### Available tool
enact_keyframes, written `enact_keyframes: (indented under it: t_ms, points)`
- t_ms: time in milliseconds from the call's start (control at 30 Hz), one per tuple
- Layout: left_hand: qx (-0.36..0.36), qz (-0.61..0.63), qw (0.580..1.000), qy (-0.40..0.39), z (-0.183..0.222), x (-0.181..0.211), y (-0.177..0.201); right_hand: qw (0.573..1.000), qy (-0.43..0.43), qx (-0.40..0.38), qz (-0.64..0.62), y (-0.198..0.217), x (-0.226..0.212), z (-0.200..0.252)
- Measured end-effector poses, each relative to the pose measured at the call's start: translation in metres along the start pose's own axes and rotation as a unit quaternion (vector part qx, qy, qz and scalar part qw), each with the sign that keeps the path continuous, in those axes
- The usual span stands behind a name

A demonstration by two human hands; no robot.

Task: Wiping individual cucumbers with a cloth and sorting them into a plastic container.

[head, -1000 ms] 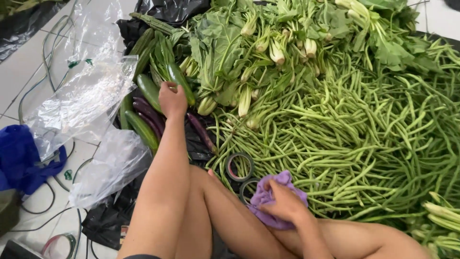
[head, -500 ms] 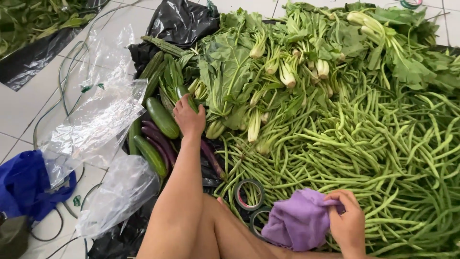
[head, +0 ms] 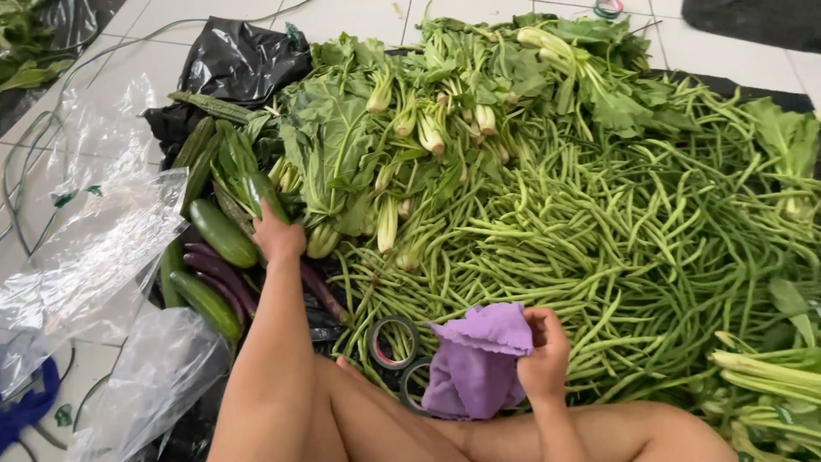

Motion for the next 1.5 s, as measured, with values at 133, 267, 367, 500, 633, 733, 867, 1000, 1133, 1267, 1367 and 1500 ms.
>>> enact_keyframes:
  t_ms: [133, 267, 367, 500, 633, 733, 867, 1000, 1133, 1267, 1367, 1500]
  points:
    - [-0.028, -0.020, 0.997, 0.062, 0.013, 0.009, 0.024, 0.999, 0.008, 0.042, -0.026, 0.008, -0.009, 0.001]
    - [-0.029, 0.039, 0.991, 0.128, 0.008, -0.019, 0.019, 0.974, -0.061, 0.057, -0.212, 0.018, 0.005, -0.007]
    - [-0.029, 0.079, 0.985, 0.150, 0.002, -0.033, 0.017, 0.915, -0.125, 0.077, -0.377, 0.014, -0.008, -0.007]
    - [-0.015, 0.224, 0.947, 0.230, -0.077, -0.133, -0.053, 0.880, -0.169, 0.088, -0.436, 0.014, -0.002, -0.007]
    - [0.002, 0.372, 0.886, 0.276, -0.040, -0.105, -0.035, 0.854, -0.204, 0.056, -0.475, 0.010, 0.013, -0.011]
    - [-0.012, 0.419, 0.874, 0.245, -0.006, -0.060, -0.008, 0.825, -0.235, 0.022, -0.513, 0.006, 0.023, -0.013]
    - [0.004, 0.542, 0.824, 0.166, 0.028, -0.001, 0.021, 0.773, -0.287, -0.023, -0.565, 0.000, 0.041, -0.010]
    - [-0.082, 0.584, 0.803, 0.087, 0.128, 0.090, 0.056, 0.772, -0.300, -0.100, -0.552, -0.013, -0.007, 0.007]
    - [-0.163, 0.658, 0.725, 0.122, 0.232, 0.126, 0.035, 0.894, -0.260, -0.009, -0.366, -0.002, 0.026, -0.006]
    - [-0.254, 0.658, 0.678, 0.207, 0.319, 0.124, -0.037, 0.983, -0.155, 0.101, -0.007, 0.017, 0.006, 0.000]
    - [-0.305, 0.619, 0.707, 0.158, 0.333, 0.133, -0.062, 0.988, -0.108, 0.110, -0.007, 0.021, -0.004, 0.003]
    - [-0.344, 0.637, 0.686, 0.073, 0.328, 0.150, -0.066, 0.952, -0.125, 0.107, -0.259, 0.018, -0.009, 0.015]
Point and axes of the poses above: each hand's wrist, its own z-axis away from the middle knuckle, its own y-axis out of the back of the hand, x = y × z, the point moved 7 cm from there along -z, towards the middle knuckle, and after that the axes turned 10 degrees about -y, right-handed, at the moved point
